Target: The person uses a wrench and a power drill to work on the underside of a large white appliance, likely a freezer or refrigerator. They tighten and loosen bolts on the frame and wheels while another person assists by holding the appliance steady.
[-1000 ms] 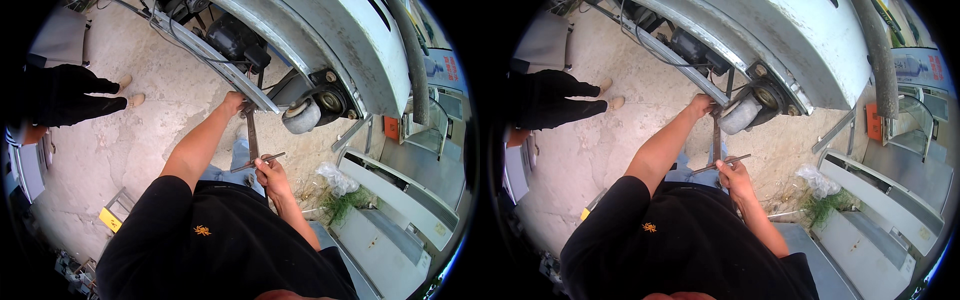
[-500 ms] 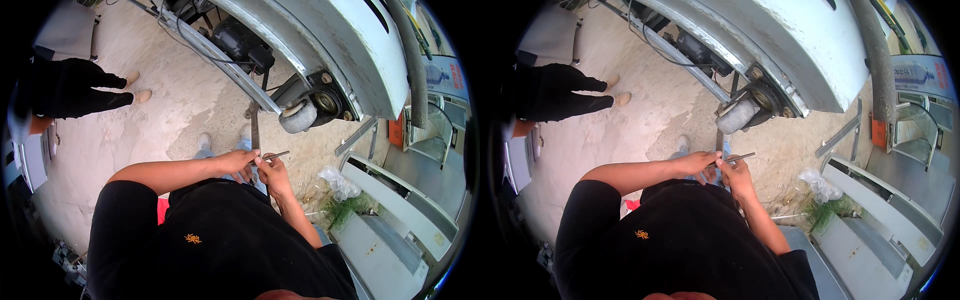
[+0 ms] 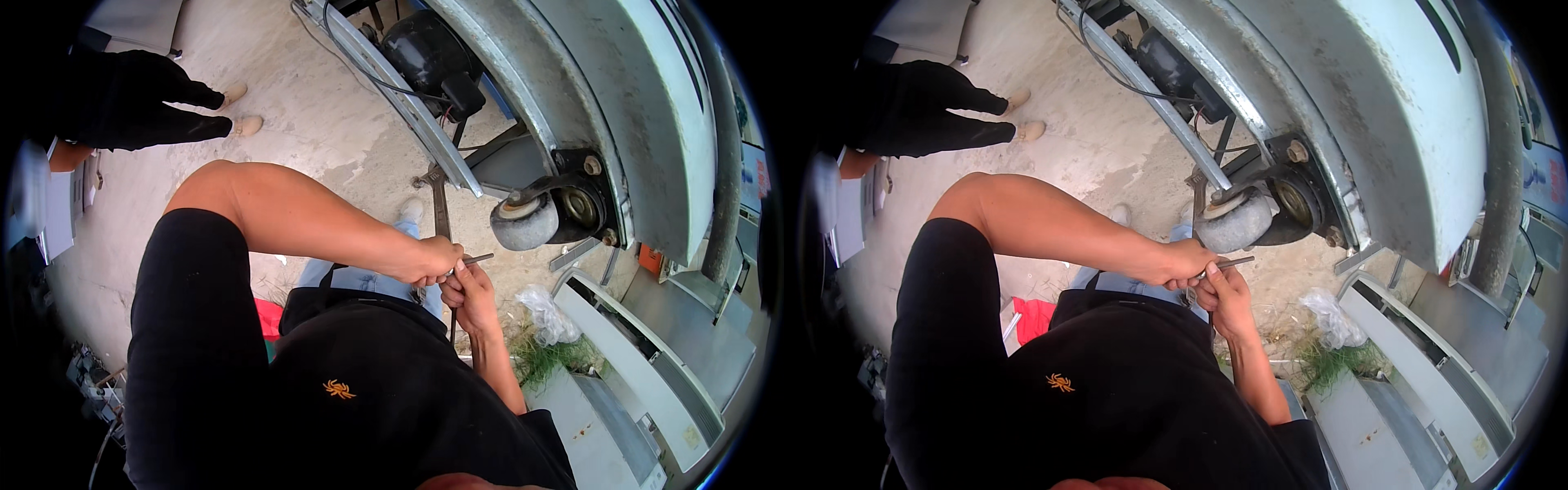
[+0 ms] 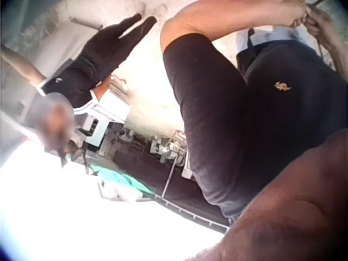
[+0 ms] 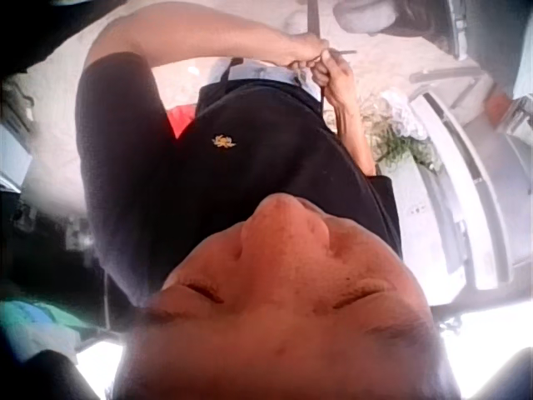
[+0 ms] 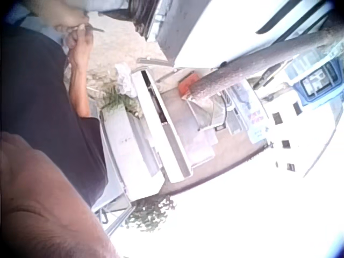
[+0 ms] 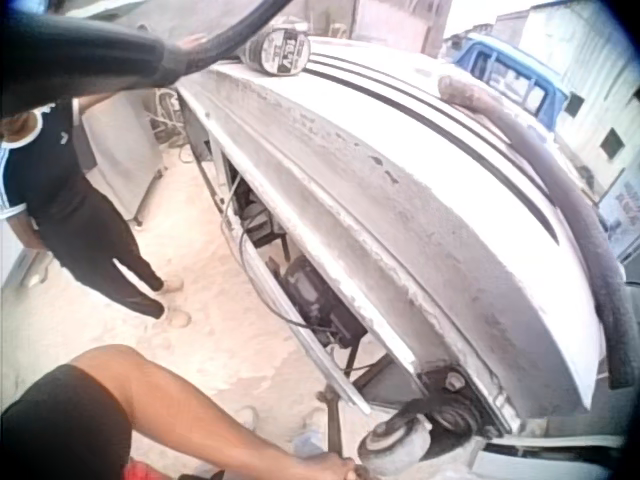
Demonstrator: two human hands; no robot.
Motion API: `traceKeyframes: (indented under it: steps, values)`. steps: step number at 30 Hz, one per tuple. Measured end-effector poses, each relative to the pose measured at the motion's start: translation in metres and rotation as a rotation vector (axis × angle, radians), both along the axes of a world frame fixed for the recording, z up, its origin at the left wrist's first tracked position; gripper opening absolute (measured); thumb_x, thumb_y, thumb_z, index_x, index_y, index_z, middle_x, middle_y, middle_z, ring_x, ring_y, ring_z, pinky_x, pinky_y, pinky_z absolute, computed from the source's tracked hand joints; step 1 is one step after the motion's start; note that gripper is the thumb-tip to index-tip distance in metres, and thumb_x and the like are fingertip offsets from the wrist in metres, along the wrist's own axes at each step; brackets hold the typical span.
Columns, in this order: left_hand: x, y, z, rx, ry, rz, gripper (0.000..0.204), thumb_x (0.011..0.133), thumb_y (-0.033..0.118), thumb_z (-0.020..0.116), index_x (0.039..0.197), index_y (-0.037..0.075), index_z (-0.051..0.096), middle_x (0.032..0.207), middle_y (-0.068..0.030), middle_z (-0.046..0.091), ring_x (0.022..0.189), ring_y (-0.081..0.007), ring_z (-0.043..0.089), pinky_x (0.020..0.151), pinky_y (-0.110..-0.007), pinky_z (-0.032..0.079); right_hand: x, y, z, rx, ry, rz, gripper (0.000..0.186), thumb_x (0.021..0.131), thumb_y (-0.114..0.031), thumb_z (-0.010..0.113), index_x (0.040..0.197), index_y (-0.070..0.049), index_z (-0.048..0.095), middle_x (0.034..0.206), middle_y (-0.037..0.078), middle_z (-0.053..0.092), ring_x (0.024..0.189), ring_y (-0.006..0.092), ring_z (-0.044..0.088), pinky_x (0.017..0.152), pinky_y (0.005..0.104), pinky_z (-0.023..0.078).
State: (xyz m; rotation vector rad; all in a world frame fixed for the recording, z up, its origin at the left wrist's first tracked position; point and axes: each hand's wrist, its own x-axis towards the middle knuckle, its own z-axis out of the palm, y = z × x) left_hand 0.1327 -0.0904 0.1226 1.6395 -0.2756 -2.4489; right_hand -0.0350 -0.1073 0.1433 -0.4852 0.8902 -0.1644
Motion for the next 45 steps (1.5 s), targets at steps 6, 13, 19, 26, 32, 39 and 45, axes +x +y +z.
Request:
traceKeyframes:
  steps: [6, 13, 19, 26, 32, 39, 45]
  values:
    - [-0.012, 0.009, 0.003, -0.017, 0.008, 0.14, 0.045, 0.101, 0.04, 0.041, 0.084, 0.002, 0.056, 0.065, -0.0048, 0.051, 0.047, -0.0126, 0.039, 0.041, -0.031, 0.03, -0.007, -0.003, -0.001, 0.025, 0.116, 0.074, 0.034, 0.104, -0.031, 0.057, 0.089, -0.001, 0.052, 0.065, -0.004, 0.036, 0.051, 0.0061, 0.03, 0.048, 0.0241, 0.023]
    - [-0.025, -0.008, 0.001, 0.071, 0.117, 0.236, 0.046, 0.106, 0.041, 0.038, 0.085, 0.003, 0.055, 0.066, -0.0034, 0.048, 0.046, -0.0103, 0.037, 0.038, -0.027, 0.026, -0.022, -0.025, 0.004, 0.085, 0.096, 0.107, 0.033, 0.101, -0.034, 0.062, 0.094, -0.003, 0.054, 0.073, -0.004, 0.042, 0.053, 0.0036, 0.032, 0.048, 0.0207, 0.025]
    - [-0.014, -0.011, 0.011, 0.117, 0.17, 0.17, 0.049, 0.108, 0.044, 0.038, 0.089, 0.003, 0.056, 0.067, -0.0019, 0.049, 0.046, -0.009, 0.038, 0.038, -0.024, 0.033, -0.027, -0.018, 0.004, 0.176, 0.046, 0.031, 0.03, 0.1, -0.034, 0.063, 0.1, -0.005, 0.053, 0.076, -0.004, 0.045, 0.054, 0.0025, 0.033, 0.048, 0.0189, 0.026]
    - [-0.007, -0.005, 0.014, 0.098, 0.102, 0.043, 0.052, 0.107, 0.048, 0.04, 0.09, 0.001, 0.057, 0.066, -0.0012, 0.049, 0.047, -0.0066, 0.04, 0.038, -0.021, 0.034, -0.028, 0.007, -0.008, 0.186, 0.025, -0.08, 0.03, 0.1, -0.033, 0.063, 0.095, -0.005, 0.054, 0.073, -0.005, 0.045, 0.052, 0.0025, 0.032, 0.047, 0.0193, 0.025]
    - [-0.004, -0.006, 0.026, 0.108, -0.023, -0.075, 0.052, 0.106, 0.049, 0.041, 0.086, 0.004, 0.058, 0.066, 0.0012, 0.051, 0.05, -0.0056, 0.043, 0.039, -0.021, 0.033, -0.014, 0.027, -0.008, 0.114, -0.021, -0.149, 0.041, 0.101, -0.042, 0.059, 0.08, -0.008, 0.053, 0.059, -0.008, 0.035, 0.047, 0.002, 0.027, 0.045, 0.0211, 0.021]
    - [0.0, -0.008, 0.014, 0.125, 0.023, -0.084, 0.053, 0.106, 0.05, 0.041, 0.085, 0.005, 0.059, 0.065, 0.0013, 0.05, 0.048, -0.0058, 0.039, 0.039, -0.021, 0.029, -0.009, 0.025, -0.005, 0.056, -0.063, -0.188, 0.039, 0.102, -0.037, 0.059, 0.08, -0.006, 0.053, 0.06, -0.007, 0.038, 0.048, 0.0037, 0.029, 0.045, 0.0223, 0.022]
    - [0.003, -0.003, 0.021, 0.073, 0.035, -0.007, 0.05, 0.106, 0.047, 0.043, 0.082, 0.006, 0.056, 0.064, 0.0008, 0.049, 0.047, -0.0067, 0.039, 0.04, -0.022, 0.028, -0.008, 0.016, -0.002, 0.04, -0.019, -0.113, 0.038, 0.102, -0.034, 0.06, 0.079, -0.006, 0.052, 0.064, -0.006, 0.04, 0.049, 0.0035, 0.029, 0.045, 0.0217, 0.022]
